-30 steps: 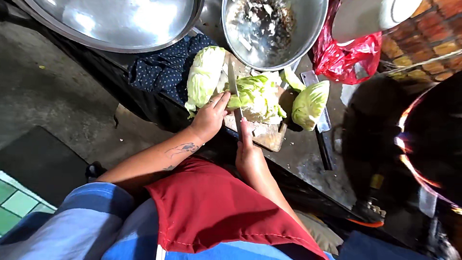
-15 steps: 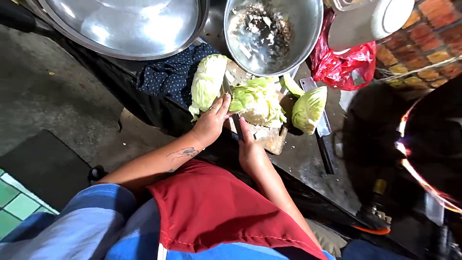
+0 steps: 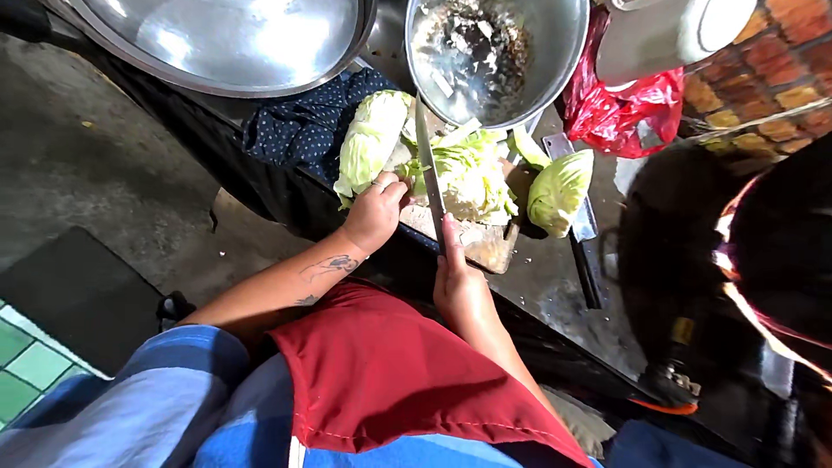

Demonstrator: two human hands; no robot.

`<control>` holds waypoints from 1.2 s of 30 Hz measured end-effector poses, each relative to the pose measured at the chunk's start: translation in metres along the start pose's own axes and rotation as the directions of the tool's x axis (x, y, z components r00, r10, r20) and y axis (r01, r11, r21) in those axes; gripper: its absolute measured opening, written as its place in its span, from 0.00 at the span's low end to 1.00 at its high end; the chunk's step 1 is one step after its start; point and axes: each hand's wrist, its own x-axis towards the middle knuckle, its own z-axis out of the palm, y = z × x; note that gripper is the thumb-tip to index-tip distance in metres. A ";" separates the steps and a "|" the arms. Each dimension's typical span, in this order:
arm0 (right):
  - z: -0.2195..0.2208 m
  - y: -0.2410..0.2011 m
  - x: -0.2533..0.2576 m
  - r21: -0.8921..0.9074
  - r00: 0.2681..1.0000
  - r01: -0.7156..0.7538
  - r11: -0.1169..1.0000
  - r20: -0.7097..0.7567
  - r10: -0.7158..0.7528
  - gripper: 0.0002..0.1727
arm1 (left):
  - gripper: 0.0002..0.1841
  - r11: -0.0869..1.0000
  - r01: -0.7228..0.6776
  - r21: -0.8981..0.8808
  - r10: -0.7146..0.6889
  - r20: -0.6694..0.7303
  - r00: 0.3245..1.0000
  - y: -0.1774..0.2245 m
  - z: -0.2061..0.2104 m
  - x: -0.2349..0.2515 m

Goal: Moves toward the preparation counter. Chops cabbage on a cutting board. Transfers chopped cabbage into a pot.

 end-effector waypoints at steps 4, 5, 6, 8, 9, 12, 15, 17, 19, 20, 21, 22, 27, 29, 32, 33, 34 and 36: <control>0.003 0.000 0.003 -0.006 0.997 -0.043 0.999 0.066 0.044 0.39 | 0.05 0.999 -0.037 0.009 0.037 -0.039 0.999 -0.002 0.002 -0.001; 0.004 0.000 0.004 0.000 0.995 -0.055 0.998 0.089 0.055 0.39 | 0.05 0.999 -0.037 0.005 0.037 -0.046 0.998 -0.003 0.003 -0.001; 0.005 -0.001 0.005 0.007 0.991 -0.068 0.998 0.116 0.066 0.40 | 0.06 0.999 -0.036 0.001 0.036 -0.049 0.998 -0.004 0.003 -0.001; 0.010 -0.001 0.006 0.018 0.983 -0.091 0.996 0.163 0.087 0.40 | 0.09 0.999 -0.033 -0.023 0.032 -0.040 0.999 -0.005 0.003 -0.002; 0.012 -0.001 0.006 0.006 0.981 -0.096 0.995 0.167 0.094 0.41 | 0.09 0.999 -0.035 -0.032 0.034 -0.036 0.999 -0.005 0.004 -0.002; 0.012 -0.007 0.014 -0.050 0.939 -0.166 0.985 0.297 0.173 0.41 | 0.09 0.999 -0.043 -0.030 0.042 -0.050 0.998 -0.005 0.004 -0.001; 0.013 -0.012 0.024 -0.128 0.862 -0.249 0.960 0.423 0.280 0.41 | 0.09 0.998 -0.053 -0.030 0.052 -0.038 0.998 -0.003 0.003 0.001; 0.011 -0.012 0.027 -0.113 0.854 -0.253 0.961 0.441 0.277 0.42 | 0.10 0.999 -0.048 -0.012 0.048 -0.033 0.998 -0.003 0.001 0.001; 0.005 -0.005 0.025 -0.030 0.888 -0.216 0.976 0.410 0.209 0.41 | 0.10 0.999 -0.032 0.000 0.032 -0.015 0.999 -0.001 0.001 0.000; -0.002 -0.003 0.026 0.017 0.908 -0.196 0.980 0.380 0.175 0.40 | 0.10 1.000 -0.030 0.001 0.030 -0.010 1.000 -0.001 0.000 0.001; -0.010 -0.003 0.024 0.057 0.925 -0.179 0.982 0.351 0.148 0.39 | 0.11 1.000 -0.025 0.001 0.025 0.000 1.000 -0.001 -0.001 0.001; -0.019 -0.003 0.021 0.084 0.938 -0.168 0.982 0.321 0.133 0.38 | 0.12 1.000 -0.016 -0.002 0.016 0.019 1.000 -0.001 -0.002 0.001; -0.063 0.016 -0.004 0.293 0.997 -0.061 0.954 0.062 0.045 0.38 | 0.28 0.999 -0.027 -0.027 0.029 0.041 0.999 0.001 0.000 -0.003; -0.076 0.033 -0.016 0.332 0.997 -0.054 0.942 -0.040 0.071 0.38 | 0.37 0.994 -0.087 -0.060 0.086 -0.004 0.996 0.004 0.003 0.001; -0.087 0.067 -0.034 0.291 0.963 -0.156 0.944 -0.168 0.211 0.37 | 0.48 0.987 -0.133 -0.086 0.134 0.005 0.991 0.011 0.003 0.015; -0.087 0.081 -0.041 0.257 0.938 -0.213 0.943 -0.218 0.271 0.35 | 0.51 0.987 -0.141 -0.082 0.144 0.024 0.989 0.012 0.004 0.019; -0.087 0.094 -0.046 0.215 0.905 -0.277 0.936 -0.270 0.330 0.33 | 0.53 0.987 -0.141 -0.077 0.146 0.052 0.988 0.014 0.004 0.023; -0.085 0.120 -0.053 0.146 0.830 -0.418 0.897 -0.342 0.442 0.27 | 0.58 0.993 -0.109 -0.052 0.114 0.114 0.987 0.018 0.005 0.031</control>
